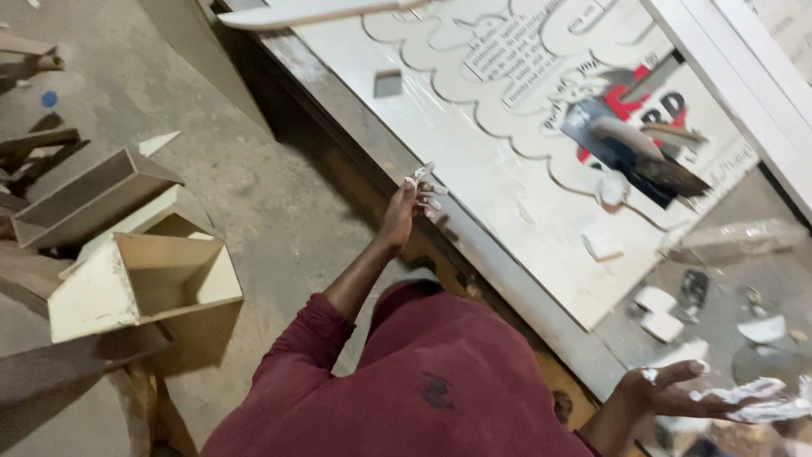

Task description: The person applies a white putty-like substance by hand to the edges and surfaces of several small wooden letter-shaped pieces. They smooth the material over the contours, then place the treated pieces on the workbench.

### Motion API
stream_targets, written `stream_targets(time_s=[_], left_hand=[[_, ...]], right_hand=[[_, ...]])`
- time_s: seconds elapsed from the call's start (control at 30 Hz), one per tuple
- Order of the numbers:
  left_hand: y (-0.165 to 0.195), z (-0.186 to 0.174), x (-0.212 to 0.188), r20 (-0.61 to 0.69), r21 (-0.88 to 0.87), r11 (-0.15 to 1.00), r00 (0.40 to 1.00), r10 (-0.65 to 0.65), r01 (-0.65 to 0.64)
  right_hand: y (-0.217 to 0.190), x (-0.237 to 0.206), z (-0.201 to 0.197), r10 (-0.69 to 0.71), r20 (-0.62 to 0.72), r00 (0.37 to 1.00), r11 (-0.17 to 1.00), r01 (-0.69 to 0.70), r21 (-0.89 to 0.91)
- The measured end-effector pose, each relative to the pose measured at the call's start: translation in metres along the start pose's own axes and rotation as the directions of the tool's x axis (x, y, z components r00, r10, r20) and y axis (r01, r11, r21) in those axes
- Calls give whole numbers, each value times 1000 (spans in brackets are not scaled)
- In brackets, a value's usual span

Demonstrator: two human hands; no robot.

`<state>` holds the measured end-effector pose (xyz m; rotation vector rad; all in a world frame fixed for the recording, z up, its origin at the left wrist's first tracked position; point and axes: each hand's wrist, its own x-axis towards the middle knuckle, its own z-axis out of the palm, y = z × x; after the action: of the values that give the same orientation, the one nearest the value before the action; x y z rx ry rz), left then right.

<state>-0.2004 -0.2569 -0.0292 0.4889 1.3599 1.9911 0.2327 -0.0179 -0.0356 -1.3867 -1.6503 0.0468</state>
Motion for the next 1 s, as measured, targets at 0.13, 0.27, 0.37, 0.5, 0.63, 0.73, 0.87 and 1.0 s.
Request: stream_targets(time_s=[0.13,0.27,0.37,0.5,0.63,0.73,0.87,1.0], left_hand=[[19,-35,12,-1,17,1000,1000,1,-1],[25,-58,6,-26,95,994,998,54,-51],[28,-63,-16,-96,73,997,995,9,-2],[38,-59,-49,-99,123,992,995,-7,19],[48,-61,-75,-81,98,995,997,18,-10],[51,-71,-87,-104,178,984,993,52,-32],[51,-85,-94,-168,167,986,986,19,10],[56,-104,-78,-131,164,987,991,30,-9]], right_hand=[[-48,-26,15,-71,125,990,992,56,116],[-77,-38,8,-142,173,975,989,133,59],[-85,-44,-4,-155,218,964,986,139,90],[-87,-45,-7,-128,169,977,977,96,190],[-94,-52,-3,-251,116,961,952,223,211],[-102,-67,-6,-208,176,962,961,168,218],[-119,-81,-12,-264,196,944,949,219,227],[-141,-87,-6,-266,194,944,951,225,211]])
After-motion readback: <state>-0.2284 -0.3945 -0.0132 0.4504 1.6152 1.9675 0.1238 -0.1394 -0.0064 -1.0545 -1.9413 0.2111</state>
